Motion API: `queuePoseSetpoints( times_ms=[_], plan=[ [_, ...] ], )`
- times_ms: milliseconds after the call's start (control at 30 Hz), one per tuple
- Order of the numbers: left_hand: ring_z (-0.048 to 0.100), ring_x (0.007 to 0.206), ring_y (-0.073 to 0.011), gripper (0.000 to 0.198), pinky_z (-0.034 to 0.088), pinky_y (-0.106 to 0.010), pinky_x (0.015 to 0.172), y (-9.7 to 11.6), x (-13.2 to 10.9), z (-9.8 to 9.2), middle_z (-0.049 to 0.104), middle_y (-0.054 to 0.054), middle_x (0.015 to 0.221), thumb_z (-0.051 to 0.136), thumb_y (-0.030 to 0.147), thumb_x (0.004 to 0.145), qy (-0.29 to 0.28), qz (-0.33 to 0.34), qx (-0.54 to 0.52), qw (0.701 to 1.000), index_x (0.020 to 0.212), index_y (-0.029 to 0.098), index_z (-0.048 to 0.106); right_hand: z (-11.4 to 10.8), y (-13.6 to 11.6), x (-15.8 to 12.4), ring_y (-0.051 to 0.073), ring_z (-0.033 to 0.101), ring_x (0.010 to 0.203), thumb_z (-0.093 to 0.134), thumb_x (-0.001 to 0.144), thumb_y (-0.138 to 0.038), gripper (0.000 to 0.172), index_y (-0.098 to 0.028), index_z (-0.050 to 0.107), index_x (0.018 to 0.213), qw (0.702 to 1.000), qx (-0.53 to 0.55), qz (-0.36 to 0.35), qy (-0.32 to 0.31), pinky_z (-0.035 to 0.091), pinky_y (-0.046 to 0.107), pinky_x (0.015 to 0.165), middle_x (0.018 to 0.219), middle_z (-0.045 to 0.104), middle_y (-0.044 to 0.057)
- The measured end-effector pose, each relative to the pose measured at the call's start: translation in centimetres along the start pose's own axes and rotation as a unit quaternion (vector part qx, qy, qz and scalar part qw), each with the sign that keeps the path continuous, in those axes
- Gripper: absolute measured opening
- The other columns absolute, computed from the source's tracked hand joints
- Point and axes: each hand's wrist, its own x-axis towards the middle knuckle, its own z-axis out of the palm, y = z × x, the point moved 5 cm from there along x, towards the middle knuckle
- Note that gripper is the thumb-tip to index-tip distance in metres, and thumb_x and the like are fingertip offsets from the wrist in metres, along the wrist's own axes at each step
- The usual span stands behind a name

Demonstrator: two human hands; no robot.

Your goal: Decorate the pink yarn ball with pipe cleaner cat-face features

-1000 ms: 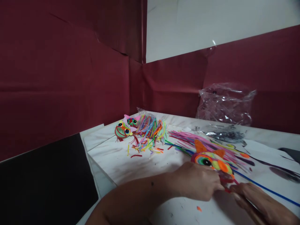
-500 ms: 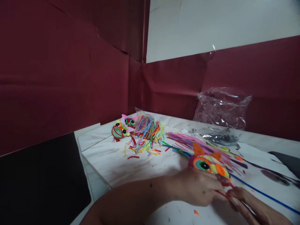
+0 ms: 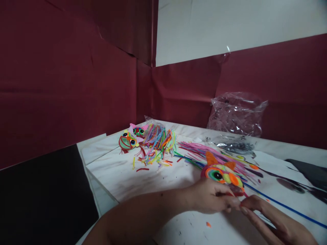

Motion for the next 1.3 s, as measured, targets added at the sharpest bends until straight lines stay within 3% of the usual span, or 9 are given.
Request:
queuePoseSetpoints(
  times_ms=[400, 567, 700, 867, 1067, 1233, 1300],
  plan=[
    [0.035, 0.048, -0.0066, 0.020, 0.027, -0.019, 0.046, 1.4, -0.5, -0.6, 0.037, 0.007, 0.048, 0.056, 0.014, 0.074, 0.011, 0.039, 0.054, 0.998, 0.055, 0.014, 0.050, -1.3, -3.7, 2.2, 0.015, 0.062, 0.058, 0.048, 0.091, -0.027, 0.017, -0.024, 0.058, 0.078, 0.998, 0.024, -0.054, -0.014, 0.051, 0.021, 0.054, 0.066, 0.064, 0.001],
    [0.036, 0.049, -0.0074, 0.026, 0.027, -0.020, 0.047, 2.2, -0.5, -0.6, 0.040, 0.005, 0.050, 0.047, 0.021, 0.079, 0.008, 0.113, 0.098, 0.989, 0.054, 0.016, 0.045, -1.3, -4.3, 2.6, 0.015, 0.057, 0.059, 0.043, 0.092, -0.020, 0.018, -0.022, 0.054, 0.078, 0.995, 0.010, -0.097, -0.007, 0.048, 0.024, 0.054, 0.066, 0.062, 0.003],
    [0.034, 0.046, -0.0071, 0.026, 0.025, -0.020, 0.045, 2.2, -0.6, -0.7, 0.037, 0.005, 0.049, 0.049, 0.024, 0.077, 0.012, 0.135, 0.128, 0.982, 0.052, 0.017, 0.041, -1.5, -4.8, 2.7, 0.015, 0.056, 0.062, 0.044, 0.091, -0.016, 0.016, -0.021, 0.054, 0.079, 0.993, 0.021, -0.120, 0.004, 0.046, 0.024, 0.056, 0.067, 0.061, 0.003],
    [0.040, 0.050, -0.0080, 0.025, 0.030, -0.020, 0.050, 2.7, -0.8, -0.9, 0.042, 0.004, 0.051, 0.044, 0.020, 0.079, 0.035, 0.187, 0.176, 0.966, 0.054, 0.016, 0.045, -1.7, -4.5, 2.7, 0.013, 0.055, 0.058, 0.047, 0.091, -0.018, 0.017, -0.021, 0.055, 0.075, 0.995, 0.019, -0.093, 0.027, 0.044, 0.023, 0.053, 0.065, 0.061, 0.002],
    [0.045, 0.051, -0.0084, 0.022, 0.035, -0.019, 0.051, 2.7, -0.7, -1.3, 0.050, 0.002, 0.054, 0.047, 0.022, 0.079, 0.026, 0.186, 0.150, 0.971, 0.059, 0.015, 0.054, -1.9, -4.7, 2.8, 0.014, 0.056, 0.063, 0.046, 0.092, -0.017, 0.015, -0.020, 0.057, 0.081, 0.994, 0.038, -0.098, 0.018, 0.045, 0.024, 0.057, 0.068, 0.062, 0.004],
    [0.049, 0.047, -0.0095, 0.038, 0.039, -0.020, 0.050, 2.3, -0.4, -1.2, 0.052, 0.001, 0.050, 0.041, 0.038, 0.086, -0.006, 0.134, 0.112, 0.985, 0.060, 0.015, 0.058, -2.0, -4.7, 2.6, 0.015, 0.058, 0.065, 0.040, 0.095, -0.020, 0.020, -0.021, 0.057, 0.084, 0.996, 0.042, -0.083, 0.011, 0.047, 0.024, 0.060, 0.072, 0.063, 0.004],
    [0.050, 0.049, -0.0104, 0.039, 0.041, -0.021, 0.051, 2.0, 0.1, -2.6, 0.055, 0.000, 0.051, 0.038, 0.040, 0.086, 0.062, 0.122, 0.132, 0.982, 0.062, 0.016, 0.058, -2.0, -4.0, 2.5, 0.016, 0.061, 0.068, 0.041, 0.095, -0.025, 0.018, -0.021, 0.056, 0.086, 0.998, 0.045, -0.035, 0.024, 0.048, 0.025, 0.061, 0.075, 0.065, 0.005]
  ],
)
